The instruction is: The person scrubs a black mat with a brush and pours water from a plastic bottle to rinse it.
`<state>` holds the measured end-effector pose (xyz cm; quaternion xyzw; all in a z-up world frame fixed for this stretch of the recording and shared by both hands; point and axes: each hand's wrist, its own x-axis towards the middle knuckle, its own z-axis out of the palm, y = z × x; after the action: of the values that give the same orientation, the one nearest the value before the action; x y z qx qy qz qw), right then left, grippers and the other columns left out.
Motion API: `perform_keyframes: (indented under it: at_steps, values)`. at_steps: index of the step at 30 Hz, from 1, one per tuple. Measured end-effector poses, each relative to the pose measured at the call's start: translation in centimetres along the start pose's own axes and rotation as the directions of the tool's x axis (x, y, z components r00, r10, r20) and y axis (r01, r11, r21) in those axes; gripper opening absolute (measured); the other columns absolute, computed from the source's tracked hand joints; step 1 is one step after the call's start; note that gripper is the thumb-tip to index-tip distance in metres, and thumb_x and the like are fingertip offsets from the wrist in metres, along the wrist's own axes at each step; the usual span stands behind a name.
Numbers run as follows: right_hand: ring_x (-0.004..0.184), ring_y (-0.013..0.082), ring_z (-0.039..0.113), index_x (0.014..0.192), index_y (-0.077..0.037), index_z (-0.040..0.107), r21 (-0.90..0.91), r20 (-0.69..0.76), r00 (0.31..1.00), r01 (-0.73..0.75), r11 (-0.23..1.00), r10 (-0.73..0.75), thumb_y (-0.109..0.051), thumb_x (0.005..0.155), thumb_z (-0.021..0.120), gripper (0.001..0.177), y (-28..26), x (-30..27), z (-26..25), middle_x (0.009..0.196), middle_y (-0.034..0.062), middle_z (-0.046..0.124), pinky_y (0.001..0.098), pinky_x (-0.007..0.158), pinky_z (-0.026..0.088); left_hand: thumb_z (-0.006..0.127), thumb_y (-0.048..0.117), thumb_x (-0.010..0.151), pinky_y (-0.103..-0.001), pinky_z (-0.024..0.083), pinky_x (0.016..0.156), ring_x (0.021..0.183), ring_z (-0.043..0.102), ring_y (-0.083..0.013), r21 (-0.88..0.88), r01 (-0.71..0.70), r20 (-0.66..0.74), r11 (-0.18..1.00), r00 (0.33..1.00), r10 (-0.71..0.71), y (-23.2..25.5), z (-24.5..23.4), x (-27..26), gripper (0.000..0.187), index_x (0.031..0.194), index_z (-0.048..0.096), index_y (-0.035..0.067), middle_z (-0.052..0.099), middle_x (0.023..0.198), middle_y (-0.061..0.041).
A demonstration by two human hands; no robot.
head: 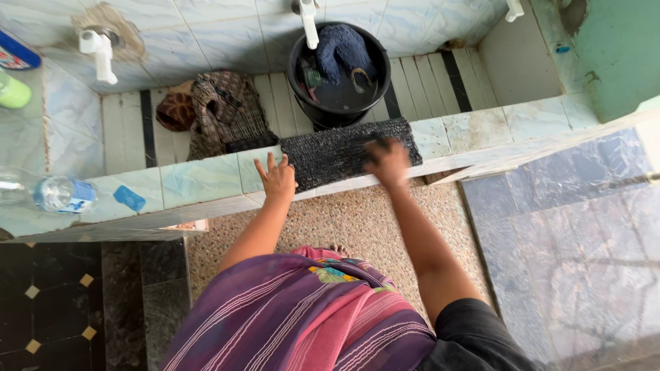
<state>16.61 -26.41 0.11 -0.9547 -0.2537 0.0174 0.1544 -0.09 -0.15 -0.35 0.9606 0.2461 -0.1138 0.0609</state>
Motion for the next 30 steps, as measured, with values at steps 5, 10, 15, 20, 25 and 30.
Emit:
perform_keyframes:
  at_steps: [5, 10, 15, 20, 25, 30]
  values:
    - [0.122, 0.0389, 0.049, 0.138, -0.038, 0.062, -0.01, -0.059, 0.858, -0.511, 0.86, 0.51, -0.037, 0.077, 0.081, 0.064, 8.0, 1.7, -1.6, 0.153, 0.0176, 0.039, 0.0486, 0.088, 0.056, 0.085, 0.027, 0.079, -0.068, -0.003, 0.122, 0.153, 0.024, -0.0364, -0.021, 0.0, -0.054, 1.0, 0.999, -0.001, -0.2, 1.4, 0.3, 0.024, 0.101, 0.08, 0.02, 0.044, 0.16, 0.001]
    - [0.129, 0.0368, 0.049, 0.137, -0.031, 0.063, 0.155, -0.055, 0.957, -0.275, 0.949, 0.286, -0.036, 0.07, 0.09, 0.073, -2.0, -1.8, 1.5, 0.143, 0.021, 0.048, 0.0498, 0.101, 0.052, 0.083, 0.023, 0.079, -0.067, -0.005, 0.121, 0.153, 0.024, -0.0358, -0.031, -0.006, -0.022, 1.0, 1.0, 0.005, -0.2, 1.5, 0.3, 0.025, 0.104, 0.079, 0.02, 0.043, 0.16, 0.001]
    - [0.137, 0.0384, 0.043, 0.136, -0.039, 0.063, 0.228, 0.051, 0.997, -0.063, 0.972, 0.053, -0.031, 0.072, 0.085, 0.068, -12.1, -6.0, 2.9, 0.153, 0.0163, 0.042, 0.0506, 0.103, 0.052, 0.08, 0.021, 0.087, -0.065, -0.005, 0.122, 0.156, 0.025, -0.0348, 0.028, 0.0, -0.058, 1.0, 0.998, 0.002, -0.3, 1.6, 0.2, 0.007, 0.093, 0.082, 0.018, 0.046, 0.163, 0.002]
    - [0.138, 0.0336, 0.048, 0.138, -0.048, 0.064, 0.035, 0.057, 0.976, 0.211, 0.977, -0.212, -0.025, 0.087, 0.078, 0.058, -3.5, -4.3, 2.3, 0.155, 0.0088, 0.045, 0.0456, 0.1, 0.057, 0.083, 0.025, 0.081, -0.066, -0.007, 0.121, 0.155, 0.023, -0.0357, -0.031, -0.014, -0.06, 0.999, 0.998, 0.012, -0.6, 2.0, -0.1, 0.028, 0.109, 0.079, 0.019, 0.047, 0.16, -0.001]
    - [0.123, 0.0369, 0.052, 0.133, -0.038, 0.065, -0.06, -0.12, 0.989, -0.09, 0.994, 0.083, -0.026, 0.076, 0.084, 0.061, 5.2, -2.3, -1.1, 0.147, 0.0164, 0.045, 0.049, 0.094, 0.055, 0.085, 0.03, 0.078, -0.065, -0.008, 0.12, 0.155, 0.02, -0.0349, -0.06, -0.009, -0.053, 0.998, 0.999, 0.006, -0.7, 3.1, 0.0, 0.047, 0.122, 0.075, 0.02, 0.045, 0.16, 0.0]
    - [0.114, 0.0342, 0.058, 0.129, -0.037, 0.065, 0.214, -0.112, 0.915, -0.36, 0.908, 0.388, -0.018, 0.081, 0.079, 0.053, -2.4, -3.0, 1.9, 0.145, 0.0173, 0.047, 0.0433, 0.079, 0.063, 0.084, 0.026, 0.082, -0.07, 0.004, 0.115, 0.152, 0.028, -0.0365, -0.163, -0.087, -0.31, 0.983, 0.95, 0.032, -2.0, 5.2, -2.9, 0.054, 0.133, 0.07, 0.019, 0.051, 0.154, -0.012]
